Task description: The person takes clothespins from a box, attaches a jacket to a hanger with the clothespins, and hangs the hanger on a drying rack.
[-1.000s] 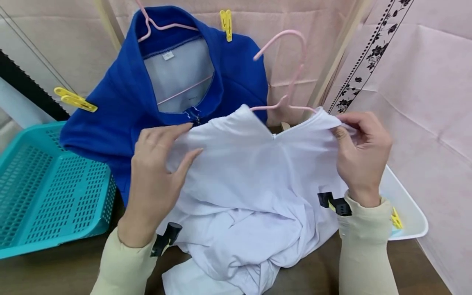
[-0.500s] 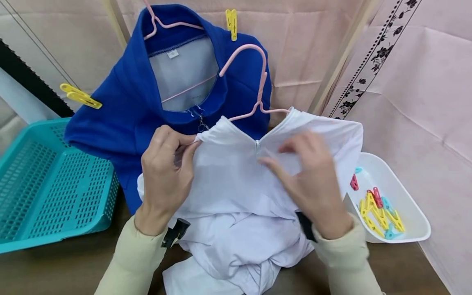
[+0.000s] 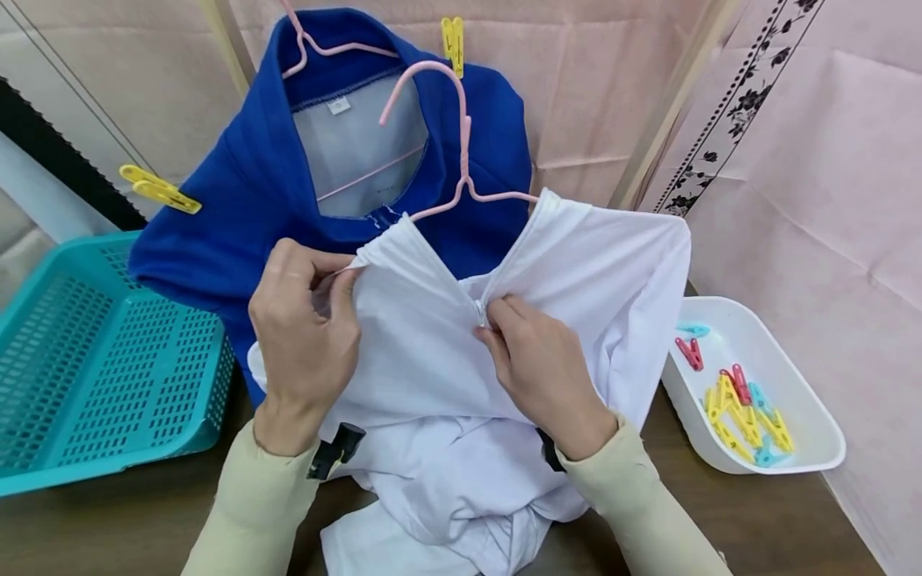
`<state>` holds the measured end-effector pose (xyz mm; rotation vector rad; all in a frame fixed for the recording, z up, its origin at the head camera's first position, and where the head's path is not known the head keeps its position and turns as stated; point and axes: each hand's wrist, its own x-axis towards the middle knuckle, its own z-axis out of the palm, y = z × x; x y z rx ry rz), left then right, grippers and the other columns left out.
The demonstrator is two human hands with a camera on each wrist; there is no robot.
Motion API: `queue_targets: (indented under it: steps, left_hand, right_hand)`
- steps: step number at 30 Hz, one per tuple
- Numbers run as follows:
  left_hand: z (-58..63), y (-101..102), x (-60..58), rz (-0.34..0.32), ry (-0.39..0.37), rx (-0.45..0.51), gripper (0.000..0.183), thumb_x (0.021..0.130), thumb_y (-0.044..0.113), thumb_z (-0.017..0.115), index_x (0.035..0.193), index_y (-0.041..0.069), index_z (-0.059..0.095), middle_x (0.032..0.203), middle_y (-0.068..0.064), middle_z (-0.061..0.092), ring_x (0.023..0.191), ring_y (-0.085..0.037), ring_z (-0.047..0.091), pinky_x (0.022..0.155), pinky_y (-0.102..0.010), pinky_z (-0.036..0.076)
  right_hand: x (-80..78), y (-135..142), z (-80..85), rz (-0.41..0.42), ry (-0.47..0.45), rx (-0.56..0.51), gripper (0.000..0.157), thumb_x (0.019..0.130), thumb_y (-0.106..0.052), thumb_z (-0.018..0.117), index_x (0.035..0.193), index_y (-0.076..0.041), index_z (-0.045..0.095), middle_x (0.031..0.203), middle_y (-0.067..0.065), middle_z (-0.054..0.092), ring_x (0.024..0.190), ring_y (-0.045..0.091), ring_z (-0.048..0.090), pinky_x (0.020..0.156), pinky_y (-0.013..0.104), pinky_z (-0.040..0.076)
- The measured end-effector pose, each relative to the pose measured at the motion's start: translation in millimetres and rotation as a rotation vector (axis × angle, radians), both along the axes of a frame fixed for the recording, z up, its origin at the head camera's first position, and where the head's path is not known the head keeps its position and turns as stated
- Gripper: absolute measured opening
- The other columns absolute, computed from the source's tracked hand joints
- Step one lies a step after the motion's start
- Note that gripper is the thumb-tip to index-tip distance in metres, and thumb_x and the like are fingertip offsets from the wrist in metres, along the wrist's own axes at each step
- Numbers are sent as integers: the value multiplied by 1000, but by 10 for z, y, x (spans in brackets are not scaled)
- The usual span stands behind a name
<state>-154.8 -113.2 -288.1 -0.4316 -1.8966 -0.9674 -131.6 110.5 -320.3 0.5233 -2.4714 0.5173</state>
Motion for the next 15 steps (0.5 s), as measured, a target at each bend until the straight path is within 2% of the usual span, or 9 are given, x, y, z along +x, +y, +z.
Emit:
queue_targets:
  steps: [5,7,12,15]
  left_hand:
    - [2,-4,13,-13,-35,-22,12,97,1,65,93,-10,67,86,-23,60,81,-32,61,74,-19,43]
    - [10,-17,18,-12,-37,-30,13,97,2,65,93,-10,66,87,-23,60,82,-32,61,75,-18,43]
    - [0,-49,-7,-17,-45,-38,14,98,3,64,94,-10,66,89,-24,60,82,-32,61,75,-20,42]
    - [-17,-53,-37,-25,-51,-42,14,98,3,64,95,-10,66,89,-25,61,83,-33,61,75,-22,42]
  right_hand:
    - [-44,99,6,-50,-81,-49,19,91,-26,78,86,-12,66,77,2,60,65,19,58,60,36,48]
    - [-52,216,50,-19,-130,-66,18,92,-28,77,87,-13,68,76,1,60,67,16,56,62,33,46]
    - [-68,686,174,102,-216,-90,10,95,-22,74,90,-15,69,76,-5,62,71,9,57,66,29,49]
    - [-50,1031,198,53,-211,-90,6,95,-17,73,90,-15,71,76,-5,67,70,7,58,65,25,50]
